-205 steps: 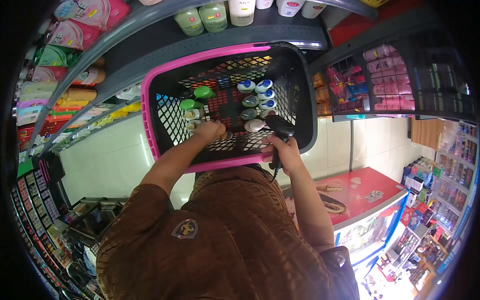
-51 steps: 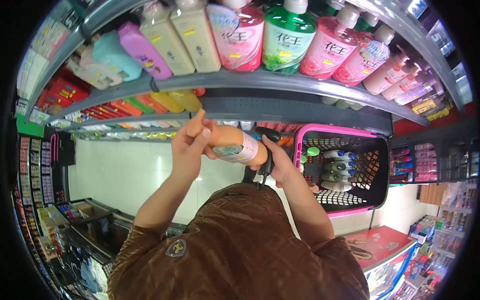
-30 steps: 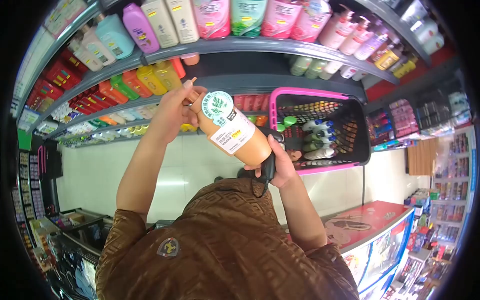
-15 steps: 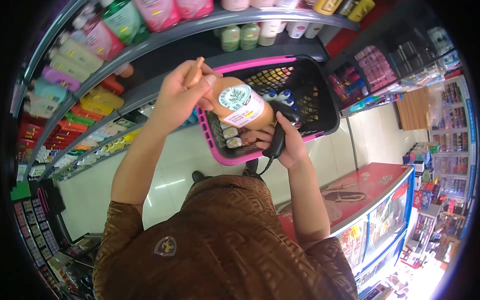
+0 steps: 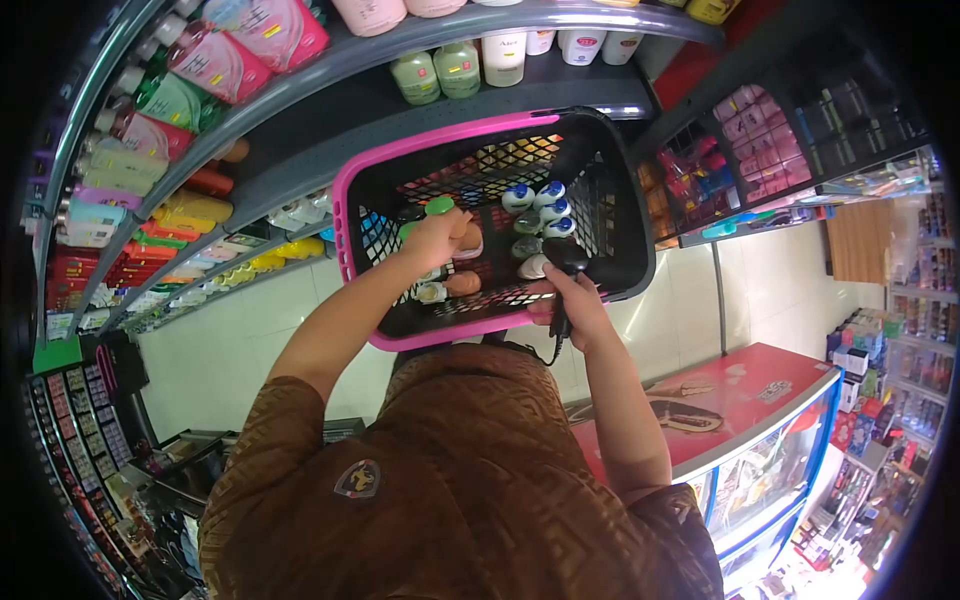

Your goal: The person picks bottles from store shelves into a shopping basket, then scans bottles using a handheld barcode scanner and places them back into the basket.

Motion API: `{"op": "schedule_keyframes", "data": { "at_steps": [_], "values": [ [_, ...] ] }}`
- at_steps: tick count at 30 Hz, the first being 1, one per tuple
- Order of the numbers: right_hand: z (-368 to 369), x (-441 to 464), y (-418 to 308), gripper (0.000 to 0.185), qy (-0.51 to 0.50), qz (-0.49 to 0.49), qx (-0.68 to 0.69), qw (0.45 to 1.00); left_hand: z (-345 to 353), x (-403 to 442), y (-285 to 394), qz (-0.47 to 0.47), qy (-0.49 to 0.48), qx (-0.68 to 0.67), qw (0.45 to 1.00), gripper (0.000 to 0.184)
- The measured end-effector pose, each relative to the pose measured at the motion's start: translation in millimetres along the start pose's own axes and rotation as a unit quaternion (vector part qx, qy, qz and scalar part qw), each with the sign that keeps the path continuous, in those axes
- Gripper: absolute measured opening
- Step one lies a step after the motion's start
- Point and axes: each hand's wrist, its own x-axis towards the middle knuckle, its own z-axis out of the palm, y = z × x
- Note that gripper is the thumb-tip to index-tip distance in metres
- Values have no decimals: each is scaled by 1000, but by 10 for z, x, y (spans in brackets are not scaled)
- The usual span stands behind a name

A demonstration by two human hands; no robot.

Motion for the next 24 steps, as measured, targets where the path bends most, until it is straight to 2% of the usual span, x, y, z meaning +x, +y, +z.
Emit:
{"op": "schedule_keyframes", "data": {
  "at_steps": [3, 4, 7, 8, 11, 14, 18, 21, 24],
  "values": [
    [-39, 21, 11, 50, 1, 10, 3, 1000, 226, 53, -162, -4, -37, 5, 999, 26],
    [-67, 49, 34, 49, -1, 15, 6, 1000, 257, 61, -162, -33, -53, 14, 998, 25],
    [-113, 125, 67, 50, -12, 25, 19, 999, 362, 46, -210, -15, -73, 64, 995, 28],
    [-129, 159, 79, 50, -12, 27, 16, 999, 643, 137, -475, -73, -92, 62, 991, 31],
    [-165, 205, 4, 49, -23, 58, 9, 998, 822, 114, -629, -73, -119, 87, 986, 31],
    [-193, 221, -31, 45, -40, 64, 13, 997, 999, 101, -723, -81, -112, 112, 984, 28],
    [-191, 204, -54, 43, -45, 69, 20, 996, 957, 146, -662, -98, -165, 80, 978, 29],
    [-175, 220, -29, 42, -35, 69, 3, 997, 944, 214, -625, -94, -175, 143, 970, 30],
    [-198, 253, -9, 43, -44, 73, -1, 996, 850, 137, -590, -158, -175, 73, 969, 33]
  ]
}}
